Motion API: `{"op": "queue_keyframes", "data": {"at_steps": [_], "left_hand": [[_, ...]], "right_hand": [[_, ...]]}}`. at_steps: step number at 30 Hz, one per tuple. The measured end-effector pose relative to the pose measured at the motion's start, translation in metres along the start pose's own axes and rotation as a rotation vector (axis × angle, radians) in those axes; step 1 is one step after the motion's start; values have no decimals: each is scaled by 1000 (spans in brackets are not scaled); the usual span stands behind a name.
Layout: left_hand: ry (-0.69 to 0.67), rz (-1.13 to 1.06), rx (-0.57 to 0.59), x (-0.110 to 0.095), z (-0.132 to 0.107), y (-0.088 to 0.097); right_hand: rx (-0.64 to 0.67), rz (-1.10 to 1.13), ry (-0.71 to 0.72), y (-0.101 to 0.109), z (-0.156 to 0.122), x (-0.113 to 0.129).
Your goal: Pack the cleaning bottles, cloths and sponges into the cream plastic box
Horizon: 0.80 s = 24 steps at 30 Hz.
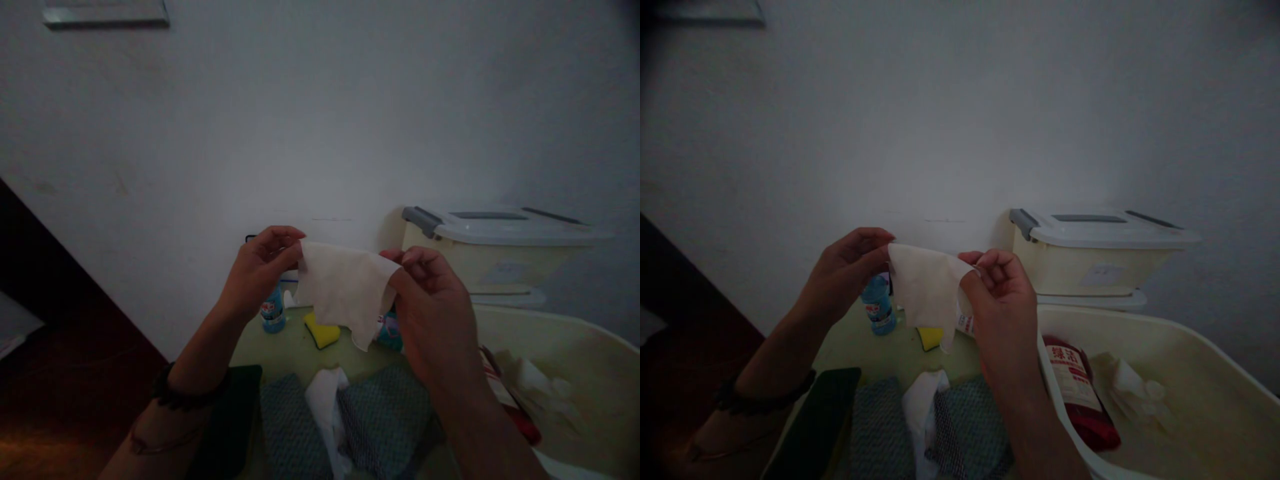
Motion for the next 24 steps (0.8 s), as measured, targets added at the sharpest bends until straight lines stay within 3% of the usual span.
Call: {"op": "queue_keyframes", "data": {"at_steps": [5, 10, 18, 24], "left_hand": [[9, -4, 7, 3, 1, 0], [94, -196, 13, -1, 0, -2], [28, -108, 13, -12, -4, 0], [-47, -32, -41, -18, -4, 5]], "right_hand": [[59, 18, -166, -5, -3, -8], [70, -30, -200, -5, -5, -11], [10, -364, -24, 3, -3, -3], [39, -621, 74, -5, -9, 15]]}}
Point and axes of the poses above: each hand's wrist, its own z-axis towards the middle knuckle, its own y-axis out of the back of the hand, x = y × z, the point moved 5 cm from there along z, towards the middle knuckle, and after that the axes turned 6 degrees about x, right-handed, at the moved point
